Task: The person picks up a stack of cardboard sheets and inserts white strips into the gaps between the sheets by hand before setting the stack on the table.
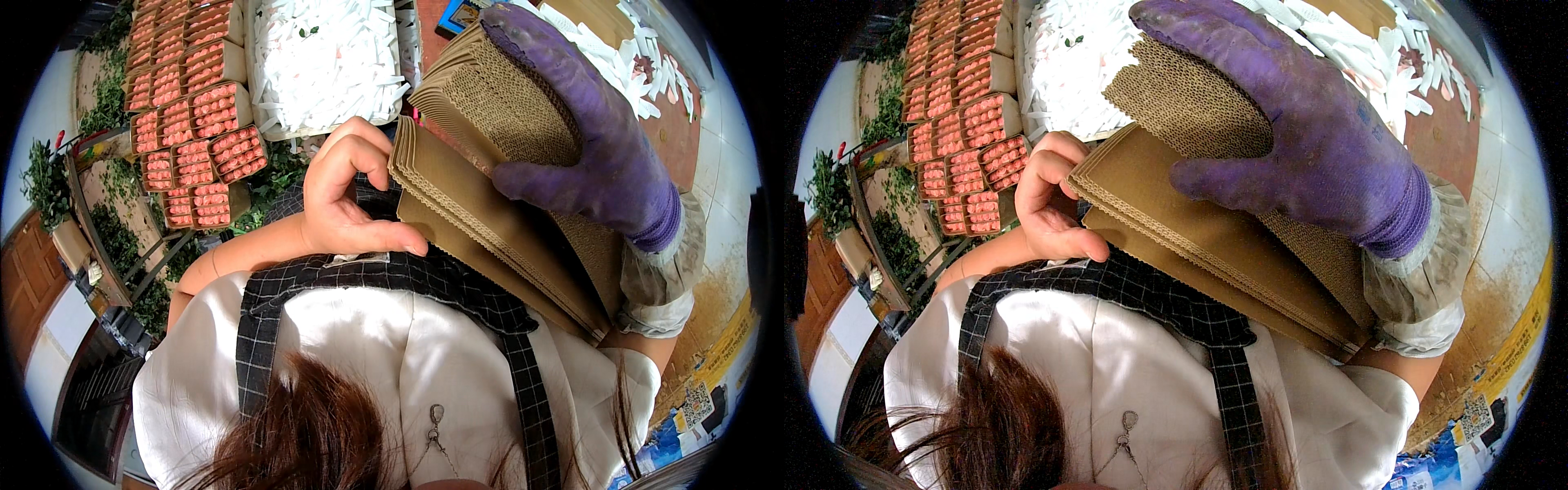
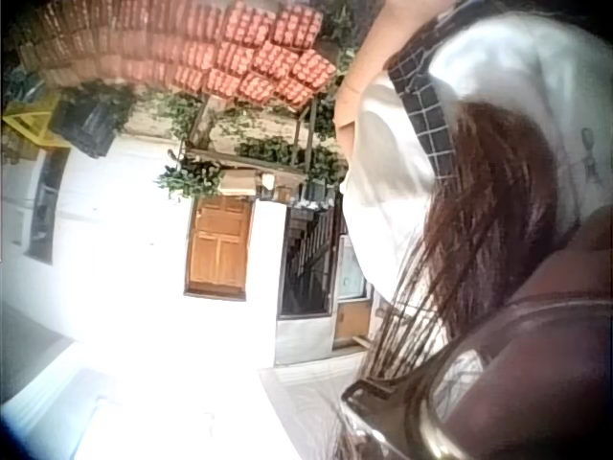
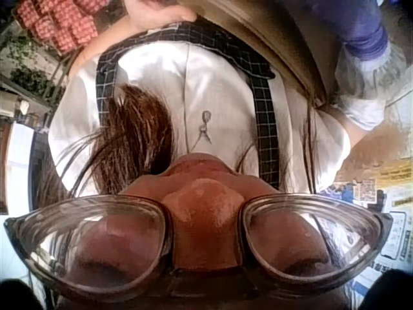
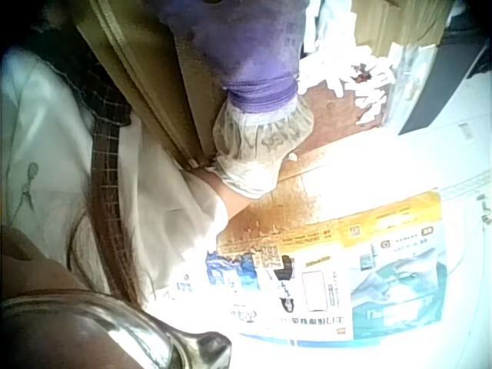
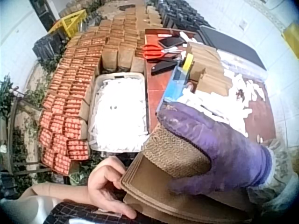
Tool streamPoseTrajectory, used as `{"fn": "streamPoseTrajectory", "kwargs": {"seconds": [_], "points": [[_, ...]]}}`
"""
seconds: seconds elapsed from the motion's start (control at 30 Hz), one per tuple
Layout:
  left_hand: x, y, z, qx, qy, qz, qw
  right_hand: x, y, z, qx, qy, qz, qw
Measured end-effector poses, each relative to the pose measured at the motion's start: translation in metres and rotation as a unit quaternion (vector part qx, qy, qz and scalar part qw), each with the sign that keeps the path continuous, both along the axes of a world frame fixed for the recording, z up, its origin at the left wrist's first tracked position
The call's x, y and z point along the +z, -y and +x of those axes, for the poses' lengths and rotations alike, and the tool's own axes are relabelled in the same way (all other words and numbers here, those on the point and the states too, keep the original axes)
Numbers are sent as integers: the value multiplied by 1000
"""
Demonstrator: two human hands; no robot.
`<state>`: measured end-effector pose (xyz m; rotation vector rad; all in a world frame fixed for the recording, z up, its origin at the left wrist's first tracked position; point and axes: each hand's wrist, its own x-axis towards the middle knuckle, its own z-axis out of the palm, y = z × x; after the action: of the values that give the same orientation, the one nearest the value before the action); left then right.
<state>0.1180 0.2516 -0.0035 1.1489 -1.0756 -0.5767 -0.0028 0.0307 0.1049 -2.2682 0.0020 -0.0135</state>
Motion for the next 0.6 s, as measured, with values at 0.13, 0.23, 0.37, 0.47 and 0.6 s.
{"fn": "streamPoseTrajectory", "kwargs": {"seconds": [0.13, 0.23, 0.37, 0.47, 0.6], "points": [[0, 0, 0, 3, 5, -5, 1000, -1, 0, -1, -3, 2, 0, 1000], [0, 1, 0, 6, 4, -7, 1000, 1, 0, -1, -6, -2, -2, 1000], [0, 1, 0, 7, 4, -7, 1000, 1, 0, 0, -1, -1, -14, 1000], [0, 1, 0, 7, 5, -6, 1000, 1, 0, 0, 1, 2, -15, 1000], [0, 1, -1, 9, 4, -8, 1000, 1, -1, -1, -6, -3, -12, 1000]]}}
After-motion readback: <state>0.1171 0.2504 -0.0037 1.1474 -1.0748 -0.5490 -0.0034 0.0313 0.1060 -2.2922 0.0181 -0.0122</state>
